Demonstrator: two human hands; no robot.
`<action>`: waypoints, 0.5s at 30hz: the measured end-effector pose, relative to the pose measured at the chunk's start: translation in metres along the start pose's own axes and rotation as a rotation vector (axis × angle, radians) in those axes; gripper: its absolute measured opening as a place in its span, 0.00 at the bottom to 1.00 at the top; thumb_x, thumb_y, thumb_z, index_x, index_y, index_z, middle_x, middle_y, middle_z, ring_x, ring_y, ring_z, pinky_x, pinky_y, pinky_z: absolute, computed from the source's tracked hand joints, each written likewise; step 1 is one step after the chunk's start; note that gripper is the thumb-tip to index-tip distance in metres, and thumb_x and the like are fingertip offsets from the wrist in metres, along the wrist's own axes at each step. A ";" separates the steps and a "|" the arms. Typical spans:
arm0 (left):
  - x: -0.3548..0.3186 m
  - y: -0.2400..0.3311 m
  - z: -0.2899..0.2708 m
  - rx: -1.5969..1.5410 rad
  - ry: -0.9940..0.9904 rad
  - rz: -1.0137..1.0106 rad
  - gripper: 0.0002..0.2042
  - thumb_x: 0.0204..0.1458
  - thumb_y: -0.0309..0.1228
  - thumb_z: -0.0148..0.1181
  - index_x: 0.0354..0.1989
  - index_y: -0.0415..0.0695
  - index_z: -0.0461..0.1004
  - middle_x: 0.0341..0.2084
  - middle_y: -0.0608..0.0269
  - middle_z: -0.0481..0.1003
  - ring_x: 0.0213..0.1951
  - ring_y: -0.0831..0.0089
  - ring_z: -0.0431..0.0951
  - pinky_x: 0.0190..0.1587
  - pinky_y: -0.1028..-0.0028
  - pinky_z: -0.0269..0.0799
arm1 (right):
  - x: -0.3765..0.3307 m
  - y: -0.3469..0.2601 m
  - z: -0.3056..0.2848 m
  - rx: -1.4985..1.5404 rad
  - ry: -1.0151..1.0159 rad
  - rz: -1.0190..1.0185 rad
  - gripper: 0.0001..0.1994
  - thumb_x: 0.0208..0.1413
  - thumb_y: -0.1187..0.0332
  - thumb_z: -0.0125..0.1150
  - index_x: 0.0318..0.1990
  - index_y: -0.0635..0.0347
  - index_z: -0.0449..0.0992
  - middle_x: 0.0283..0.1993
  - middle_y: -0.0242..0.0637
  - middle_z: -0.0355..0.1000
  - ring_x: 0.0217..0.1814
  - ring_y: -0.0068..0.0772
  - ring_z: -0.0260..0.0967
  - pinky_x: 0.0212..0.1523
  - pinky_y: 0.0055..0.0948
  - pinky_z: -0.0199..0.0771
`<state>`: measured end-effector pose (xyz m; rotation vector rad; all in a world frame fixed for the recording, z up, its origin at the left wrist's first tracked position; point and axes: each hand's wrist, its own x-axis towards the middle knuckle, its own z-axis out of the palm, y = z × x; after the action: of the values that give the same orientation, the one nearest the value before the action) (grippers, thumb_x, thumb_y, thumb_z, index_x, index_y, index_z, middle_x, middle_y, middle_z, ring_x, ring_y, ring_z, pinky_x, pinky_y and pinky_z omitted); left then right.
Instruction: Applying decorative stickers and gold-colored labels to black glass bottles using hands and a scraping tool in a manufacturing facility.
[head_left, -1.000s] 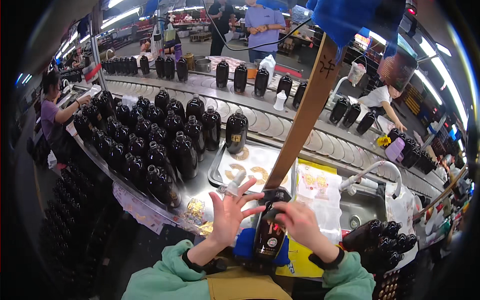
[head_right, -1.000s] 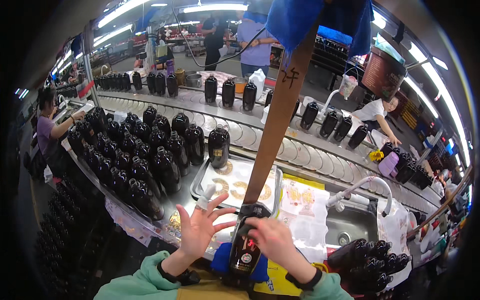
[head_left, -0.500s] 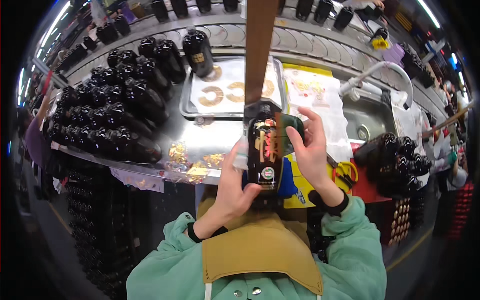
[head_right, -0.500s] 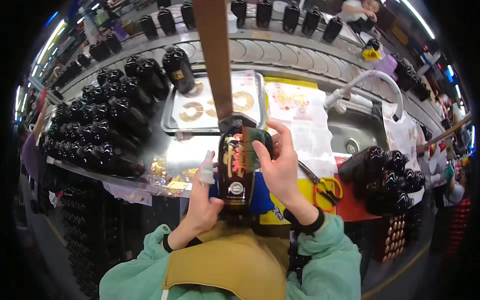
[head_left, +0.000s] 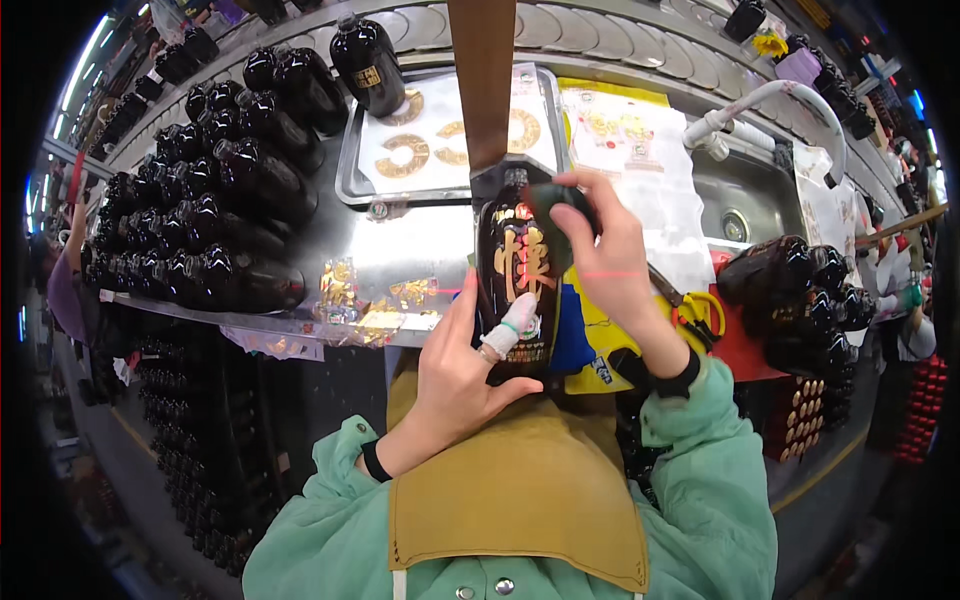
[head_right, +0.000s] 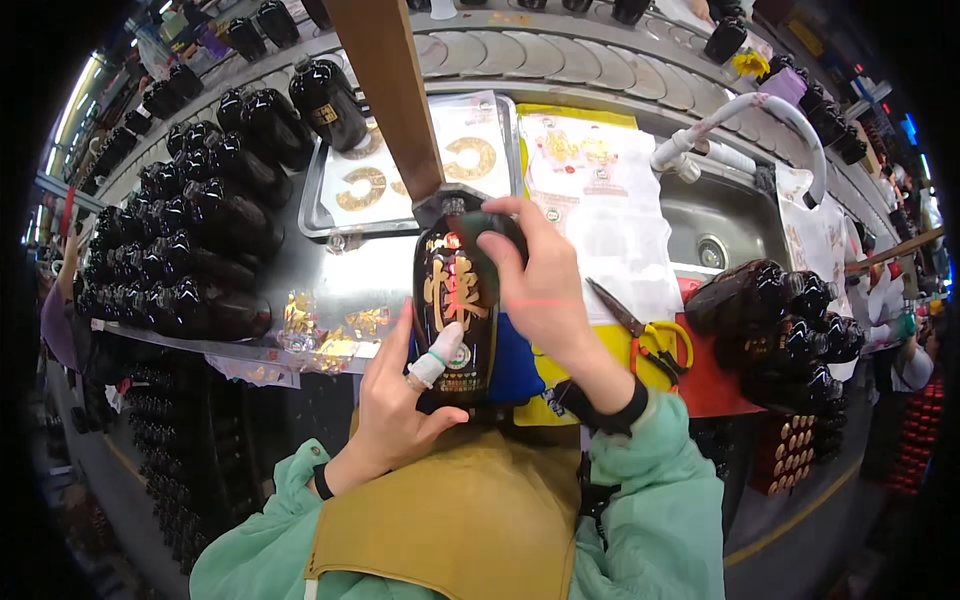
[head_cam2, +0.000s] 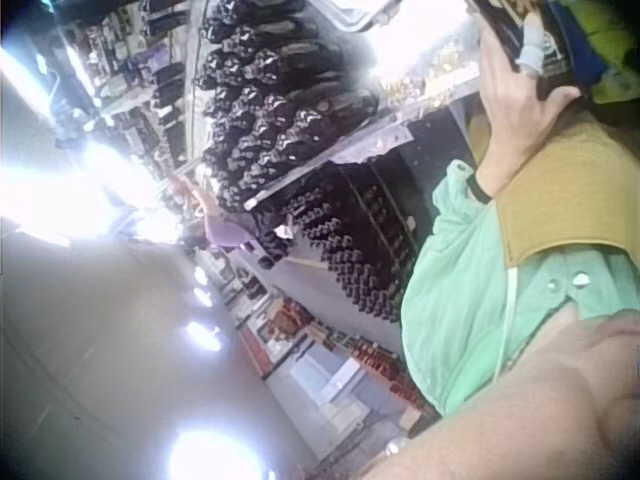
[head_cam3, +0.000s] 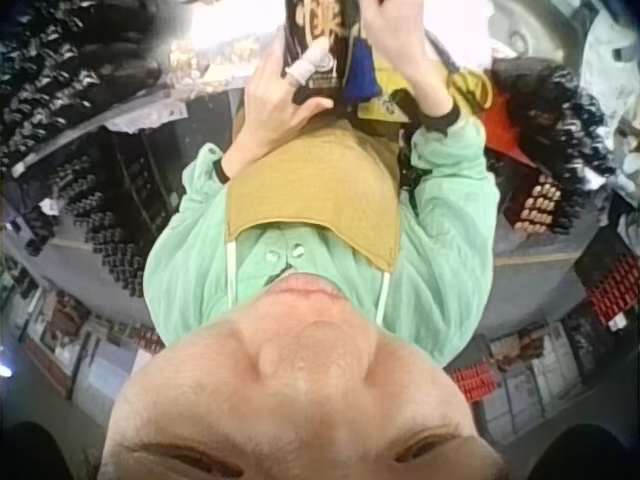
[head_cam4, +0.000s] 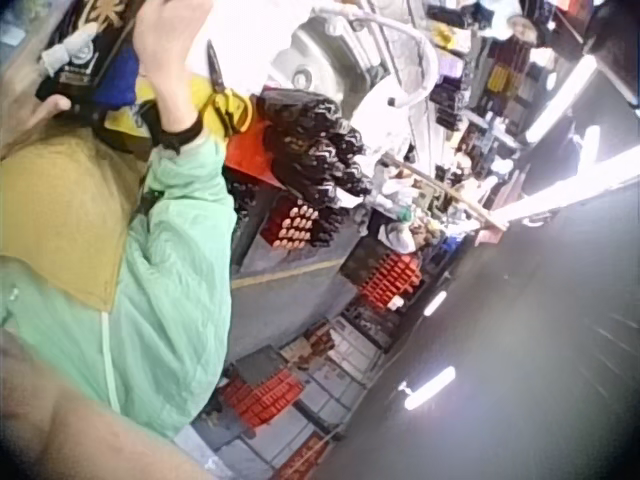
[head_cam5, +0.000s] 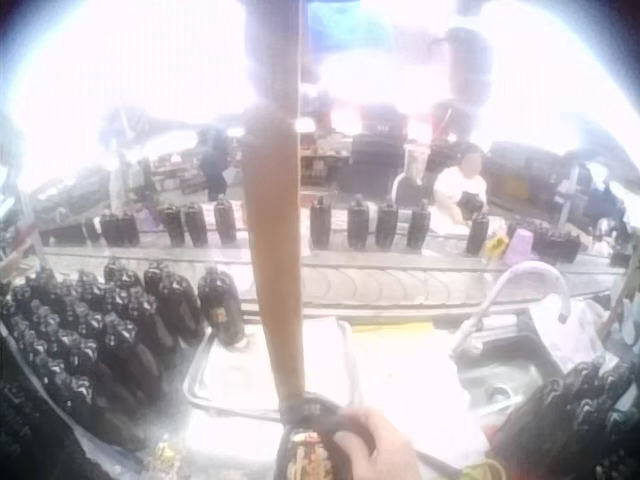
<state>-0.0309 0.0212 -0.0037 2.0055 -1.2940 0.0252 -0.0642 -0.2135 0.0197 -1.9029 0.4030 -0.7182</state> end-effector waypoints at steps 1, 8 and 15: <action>0.003 0.002 -0.002 0.029 -0.006 0.031 0.42 0.42 0.60 0.73 0.66 0.49 0.76 0.70 0.24 0.58 0.59 0.34 0.73 0.61 0.51 0.70 | 0.008 0.008 -0.002 -0.140 0.026 -0.117 0.13 0.61 0.77 0.62 0.53 0.62 0.76 0.41 0.48 0.78 0.41 0.49 0.79 0.45 0.40 0.77; 0.011 -0.011 -0.017 -0.775 0.150 -0.410 0.29 0.72 0.43 0.46 0.71 0.30 0.62 0.66 0.41 0.68 0.67 0.56 0.70 0.71 0.60 0.61 | -0.004 -0.015 -0.019 -0.497 0.040 -0.748 0.09 0.54 0.75 0.64 0.41 0.55 0.83 0.42 0.33 0.81 0.42 0.37 0.78 0.45 0.35 0.73; 0.055 -0.016 -0.030 -0.903 -0.093 -0.639 0.29 0.73 0.47 0.46 0.64 0.28 0.67 0.53 0.52 0.78 0.52 0.70 0.79 0.58 0.68 0.73 | -0.080 -0.043 -0.037 -0.022 -0.278 -0.309 0.12 0.52 0.80 0.68 0.45 0.58 0.81 0.43 0.35 0.79 0.39 0.32 0.74 0.44 0.30 0.73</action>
<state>0.0201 -0.0007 0.0304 1.5105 -0.4854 -0.8113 -0.1506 -0.1760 0.0457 -2.0739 -0.0595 -0.6357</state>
